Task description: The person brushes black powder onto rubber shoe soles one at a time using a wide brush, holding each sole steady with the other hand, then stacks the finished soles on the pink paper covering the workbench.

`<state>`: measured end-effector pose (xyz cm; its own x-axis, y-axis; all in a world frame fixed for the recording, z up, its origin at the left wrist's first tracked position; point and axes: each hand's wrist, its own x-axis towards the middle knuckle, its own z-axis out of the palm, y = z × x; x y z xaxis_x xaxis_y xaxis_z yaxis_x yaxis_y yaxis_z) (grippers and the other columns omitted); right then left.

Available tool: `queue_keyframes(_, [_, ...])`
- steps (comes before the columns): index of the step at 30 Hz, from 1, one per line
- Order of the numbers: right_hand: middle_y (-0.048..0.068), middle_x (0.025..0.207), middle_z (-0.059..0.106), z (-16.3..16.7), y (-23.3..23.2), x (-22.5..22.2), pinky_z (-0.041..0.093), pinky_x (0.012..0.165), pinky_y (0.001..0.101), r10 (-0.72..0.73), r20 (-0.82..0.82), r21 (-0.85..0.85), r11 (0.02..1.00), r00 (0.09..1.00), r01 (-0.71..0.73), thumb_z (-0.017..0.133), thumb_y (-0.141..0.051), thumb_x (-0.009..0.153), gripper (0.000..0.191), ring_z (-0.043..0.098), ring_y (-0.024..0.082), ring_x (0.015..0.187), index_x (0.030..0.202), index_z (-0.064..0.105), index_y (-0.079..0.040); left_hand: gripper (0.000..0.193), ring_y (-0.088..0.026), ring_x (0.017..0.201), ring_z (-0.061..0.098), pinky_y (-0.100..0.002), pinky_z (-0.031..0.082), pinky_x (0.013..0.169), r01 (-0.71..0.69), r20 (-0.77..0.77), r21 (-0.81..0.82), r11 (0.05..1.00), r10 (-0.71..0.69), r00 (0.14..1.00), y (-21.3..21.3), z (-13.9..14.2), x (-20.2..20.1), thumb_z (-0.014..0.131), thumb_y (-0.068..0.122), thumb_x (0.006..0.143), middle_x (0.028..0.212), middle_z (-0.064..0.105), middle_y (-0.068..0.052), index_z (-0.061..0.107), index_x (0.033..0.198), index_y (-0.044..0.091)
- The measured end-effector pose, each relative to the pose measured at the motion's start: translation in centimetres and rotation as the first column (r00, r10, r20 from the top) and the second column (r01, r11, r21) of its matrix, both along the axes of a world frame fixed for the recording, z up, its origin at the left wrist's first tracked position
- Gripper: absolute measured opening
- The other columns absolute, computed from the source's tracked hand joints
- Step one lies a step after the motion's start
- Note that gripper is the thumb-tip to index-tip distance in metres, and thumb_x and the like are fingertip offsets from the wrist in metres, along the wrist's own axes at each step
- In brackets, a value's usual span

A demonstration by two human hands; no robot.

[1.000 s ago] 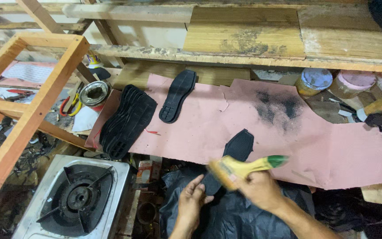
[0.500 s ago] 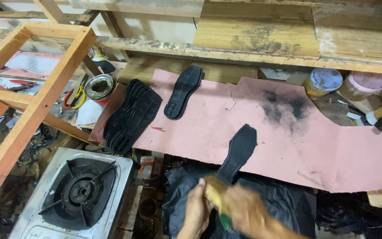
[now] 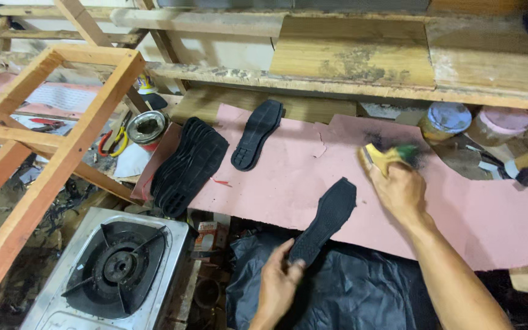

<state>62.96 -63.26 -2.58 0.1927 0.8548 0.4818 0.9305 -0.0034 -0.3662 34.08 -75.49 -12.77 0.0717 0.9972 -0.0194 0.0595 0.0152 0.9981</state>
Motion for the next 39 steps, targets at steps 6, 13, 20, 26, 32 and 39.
queue_keyframes(6, [0.022, 0.069, 0.071, -0.3, -2.1, 0.1, 0.052, 0.064, 0.0439, -0.082, -0.288, -0.291, 0.957, 0.954, -0.006, 0.072, -0.049, 0.092, 0.056, 0.068, 0.028, 0.062, 0.078, 0.071, 0.006, 0.052, -0.04, 0.105, 0.067, -0.044, 0.056, 0.086, 0.264, -0.576, 0.42, 0.868, 0.03, 0.817, 0.5, 3.5, -0.7, 0.076, 0.017, 0.086, 0.132, 0.064, -0.024, 0.061, 0.135, 0.008])
queue_keyframes(13, [0.019, 0.073, 0.071, -0.7, -5.5, -1.8, 0.051, 0.062, 0.042, -0.078, -0.369, -0.118, 0.992, 0.926, 0.037, 0.073, -0.038, 0.092, 0.042, 0.066, 0.025, 0.062, 0.086, 0.073, 0.003, 0.042, -0.016, 0.084, 0.071, -0.031, 0.054, 0.073, 0.044, 0.244, -0.372, 0.927, 0.052, 0.969, 2.2, 0.3, -1.3, 0.06, 0.025, 0.099, 0.101, 0.078, -0.007, 0.07, 0.136, 0.006])
queue_keyframes(20, [0.008, 0.067, 0.073, -4.6, -7.2, -10.0, 0.052, 0.048, 0.0322, 0.413, -0.545, -0.285, 0.726, 0.729, -0.625, 0.075, -0.028, 0.088, 0.028, 0.067, 0.013, 0.055, 0.092, 0.076, 0.0, 0.049, -0.01, 0.095, 0.073, -0.029, 0.063, 0.084, 0.194, 0.519, -0.43, 0.882, 0.065, 0.852, 1.0, -3.6, -2.4, 0.051, 0.01, 0.099, 0.112, 0.075, -0.003, 0.052, 0.144, -0.01])
queue_keyframes(26, [0.007, 0.084, 0.077, -2.7, 1.7, -6.2, 0.048, 0.04, 0.034, -0.047, -0.596, -0.434, 0.859, 0.801, -0.273, 0.059, -0.032, 0.094, 0.031, 0.064, 0.017, 0.053, 0.122, 0.066, -0.018, 0.051, -0.011, 0.085, 0.073, -0.027, 0.061, 0.075, 0.144, 0.15, -0.262, 0.954, -0.108, 0.983, 1.0, 0.3, -3.7, 0.052, 0.012, 0.101, 0.105, 0.076, -0.011, 0.045, 0.15, 0.003])
queue_keyframes(32, [0.022, 0.08, 0.072, -2.7, 1.9, -1.1, 0.053, 0.069, 0.0444, -0.154, -0.318, -0.197, 0.976, 0.936, 0.094, 0.075, -0.044, 0.096, 0.051, 0.069, 0.03, 0.071, 0.092, 0.072, 0.007, 0.043, -0.013, 0.076, 0.077, -0.029, 0.062, 0.067, 0.103, -0.241, 0.092, 0.99, -0.078, 0.967, 3.5, 7.4, -6.0, 0.053, 0.01, 0.097, 0.106, 0.076, -0.014, 0.058, 0.14, 0.006])
queue_keyframes(39, [0.014, 0.08, 0.075, -4.1, -1.9, -0.3, 0.052, 0.068, 0.0398, -0.15, -0.586, -0.165, 0.984, 0.796, 0.064, 0.071, -0.04, 0.092, 0.043, 0.069, 0.022, 0.071, 0.102, 0.075, 0.001, 0.049, -0.022, 0.078, 0.073, -0.04, 0.062, 0.074, -0.001, 0.27, 0.012, 1.0, -0.002, 0.963, 16.1, 9.1, -6.2, 0.048, 0.008, 0.102, 0.088, 0.076, -0.015, 0.045, 0.15, 0.002])
